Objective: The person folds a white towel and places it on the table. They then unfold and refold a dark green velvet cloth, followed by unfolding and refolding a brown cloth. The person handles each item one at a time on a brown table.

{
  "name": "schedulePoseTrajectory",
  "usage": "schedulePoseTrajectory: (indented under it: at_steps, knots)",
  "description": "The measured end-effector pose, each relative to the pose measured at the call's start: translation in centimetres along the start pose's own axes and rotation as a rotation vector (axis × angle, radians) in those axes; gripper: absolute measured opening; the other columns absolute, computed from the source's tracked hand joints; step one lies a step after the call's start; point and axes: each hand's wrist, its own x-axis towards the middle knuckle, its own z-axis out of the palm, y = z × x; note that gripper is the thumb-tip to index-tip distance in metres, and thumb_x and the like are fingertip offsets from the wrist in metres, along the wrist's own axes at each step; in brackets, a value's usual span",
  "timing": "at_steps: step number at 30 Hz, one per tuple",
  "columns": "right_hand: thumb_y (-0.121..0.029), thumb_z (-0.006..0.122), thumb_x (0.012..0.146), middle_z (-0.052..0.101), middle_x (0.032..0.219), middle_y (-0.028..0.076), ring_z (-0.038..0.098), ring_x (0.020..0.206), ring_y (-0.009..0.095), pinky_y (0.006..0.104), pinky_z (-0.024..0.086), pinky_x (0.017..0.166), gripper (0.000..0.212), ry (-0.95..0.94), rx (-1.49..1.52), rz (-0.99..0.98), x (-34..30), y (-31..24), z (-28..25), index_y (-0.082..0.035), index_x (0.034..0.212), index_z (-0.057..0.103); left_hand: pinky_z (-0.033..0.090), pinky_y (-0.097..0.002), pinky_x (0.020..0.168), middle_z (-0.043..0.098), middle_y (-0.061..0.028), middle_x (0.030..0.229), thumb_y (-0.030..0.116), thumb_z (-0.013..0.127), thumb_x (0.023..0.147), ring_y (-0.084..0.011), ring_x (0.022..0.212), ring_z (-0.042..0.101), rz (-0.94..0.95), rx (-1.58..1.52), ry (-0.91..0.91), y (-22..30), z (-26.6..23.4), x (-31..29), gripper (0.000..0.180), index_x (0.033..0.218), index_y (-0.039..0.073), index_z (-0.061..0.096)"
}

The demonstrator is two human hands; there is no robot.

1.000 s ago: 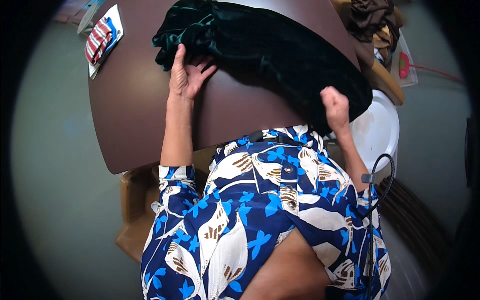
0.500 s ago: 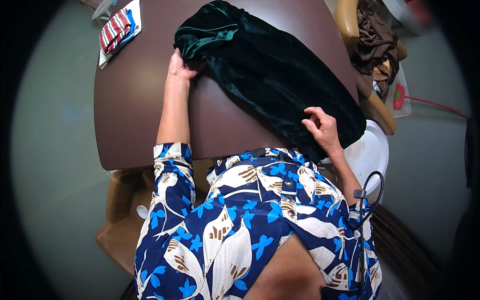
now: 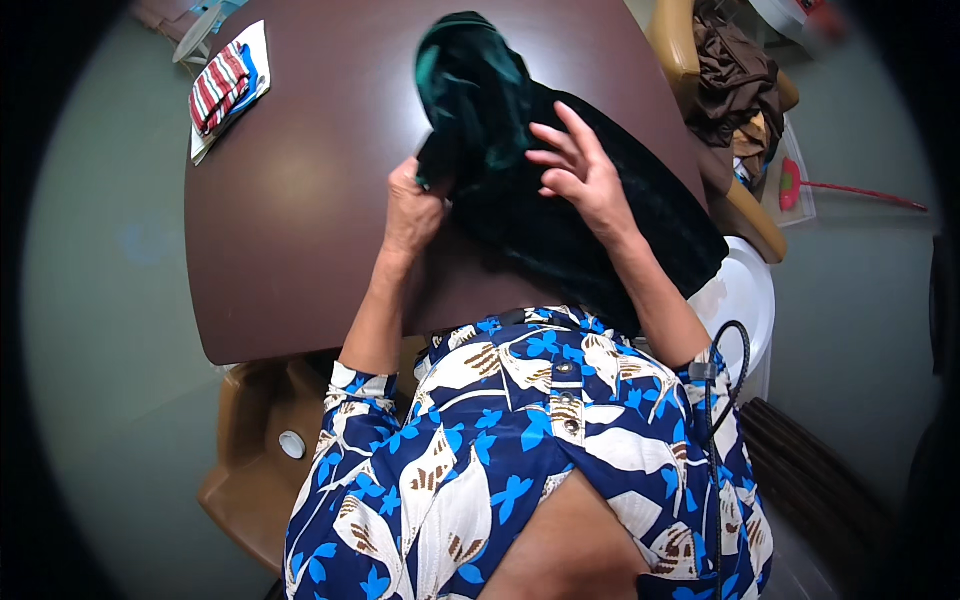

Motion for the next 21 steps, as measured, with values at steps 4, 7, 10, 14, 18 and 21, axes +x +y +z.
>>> schedulePoseTrajectory:
  at_steps: [4, 7, 10, 14, 18, 21]
  knots:
    - [-0.017, 0.06, 0.074, 0.051, 0.107, 0.015, 0.052, 0.092, 0.017, 0.0286, 0.043, 0.079, 0.055, 0.182, -0.113, -0.091, 2.2, 2.2, 1.2, -0.001, 0.121, 0.037, 0.043, -0.0256, 0.068, 0.059, -0.009, 0.081, -0.001, 0.052, 0.075, -0.017, 0.074, 0.055, 0.04, 0.087, -0.15, 1.4, 1.5, -1.0, 0.023, 0.097, 0.0, 0.056]
    - [-0.011, 0.055, 0.078, 0.057, 0.089, 0.006, 0.053, 0.079, 0.01, 0.0237, 0.044, 0.073, 0.029, 0.217, 0.019, 0.031, 1.8, 3.1, 1.1, 0.0, 0.104, 0.05, 0.042, -0.0257, 0.066, 0.06, -0.0064, 0.079, 0.004, 0.053, 0.077, -0.0139, 0.072, 0.054, -0.05, 0.149, -0.171, 2.7, 1.8, -1.6, 0.02, 0.097, 0.0, 0.057]
    - [-0.01, 0.052, 0.08, 0.056, 0.076, 0.0, 0.05, 0.068, 0.006, 0.0208, 0.043, 0.066, 0.013, 0.222, 0.111, 0.056, 1.4, 2.8, 1.7, 0.0, 0.089, 0.055, 0.042, -0.0247, 0.065, 0.059, -0.0031, 0.077, 0.009, 0.054, 0.079, -0.0104, 0.071, 0.052, -0.184, -0.029, 0.021, 0.6, 1.7, -1.8, 0.019, 0.094, -0.001, 0.058]
    - [-0.01, 0.051, 0.08, 0.055, 0.075, -0.001, 0.05, 0.067, 0.006, 0.0205, 0.043, 0.065, 0.011, 0.131, 0.183, -0.055, 2.7, 1.4, 1.8, -0.002, 0.087, 0.055, 0.041, -0.0256, 0.066, 0.057, -0.0034, 0.074, 0.016, 0.05, 0.083, -0.0119, 0.069, 0.05, -0.111, 0.015, 0.313, -1.2, 0.9, -1.0, 0.022, 0.092, -0.004, 0.058]
    - [-0.018, 0.053, 0.082, 0.055, 0.075, 0.0, 0.05, 0.07, 0.007, 0.0204, 0.043, 0.064, 0.015, 0.061, 0.058, -0.173, 5.0, -1.3, 3.6, -0.004, 0.083, 0.055, 0.042, -0.0291, 0.077, 0.055, -0.0095, 0.096, 0.023, 0.046, 0.086, -0.0173, 0.085, 0.052, -0.101, -0.298, 0.457, -0.2, 0.7, 0.4, 0.034, 0.103, -0.006, 0.051]
    - [-0.027, 0.053, 0.083, 0.058, 0.082, 0.005, 0.056, 0.081, 0.012, 0.0251, 0.048, 0.07, 0.029, -0.11, -0.13, -0.265, 6.1, -3.4, 3.0, -0.004, 0.099, 0.056, 0.044, -0.0327, 0.082, 0.054, -0.0132, 0.105, 0.029, 0.039, 0.088, -0.0232, 0.093, 0.053, -0.343, -0.565, 0.566, 0.3, -2.3, 1.3, 0.041, 0.107, -0.006, 0.048]
